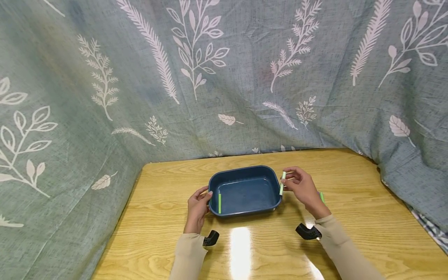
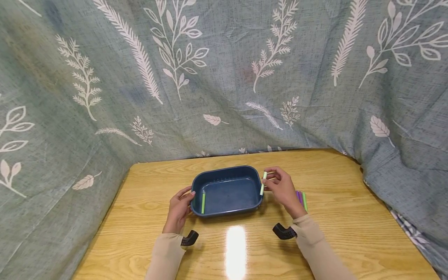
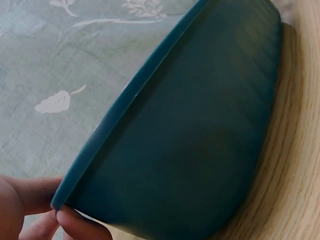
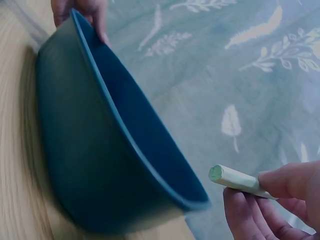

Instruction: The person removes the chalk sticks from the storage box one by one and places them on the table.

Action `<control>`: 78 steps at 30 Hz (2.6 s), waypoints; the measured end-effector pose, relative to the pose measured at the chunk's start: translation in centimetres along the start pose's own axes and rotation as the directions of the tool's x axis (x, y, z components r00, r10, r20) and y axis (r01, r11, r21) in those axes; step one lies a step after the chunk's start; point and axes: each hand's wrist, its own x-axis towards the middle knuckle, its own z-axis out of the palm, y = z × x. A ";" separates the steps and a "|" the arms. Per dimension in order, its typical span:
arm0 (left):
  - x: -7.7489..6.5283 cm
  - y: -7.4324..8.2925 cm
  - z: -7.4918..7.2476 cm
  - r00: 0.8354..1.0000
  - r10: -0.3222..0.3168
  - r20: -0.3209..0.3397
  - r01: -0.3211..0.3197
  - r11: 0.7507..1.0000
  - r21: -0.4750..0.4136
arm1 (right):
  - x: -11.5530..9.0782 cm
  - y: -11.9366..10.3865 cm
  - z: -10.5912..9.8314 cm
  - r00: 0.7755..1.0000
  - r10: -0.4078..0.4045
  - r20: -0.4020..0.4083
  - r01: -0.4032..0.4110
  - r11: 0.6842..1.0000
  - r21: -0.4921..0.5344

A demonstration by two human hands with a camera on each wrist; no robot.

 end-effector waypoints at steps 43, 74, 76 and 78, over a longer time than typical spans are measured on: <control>-0.4 0.0 -0.2 1.000 -0.005 0.003 0.005 1.000 0.010 | -5.4 5.1 -11.4 0.990 0.090 -0.104 -0.121 0.931 -0.344; -0.1 -0.1 0.0 1.000 0.004 0.001 -0.004 1.000 -0.009 | -5.1 5.6 -11.2 0.989 0.099 -0.110 -0.139 0.871 -0.472; -0.1 -0.1 0.0 1.000 0.005 -0.001 -0.005 1.000 -0.010 | -5.1 5.3 -11.0 0.989 0.087 -0.117 -0.133 0.867 -0.480; -0.1 -0.1 0.0 1.000 0.007 -0.002 -0.007 1.000 -0.009 | -5.0 5.0 -10.8 0.990 0.061 -0.124 -0.115 0.859 -0.499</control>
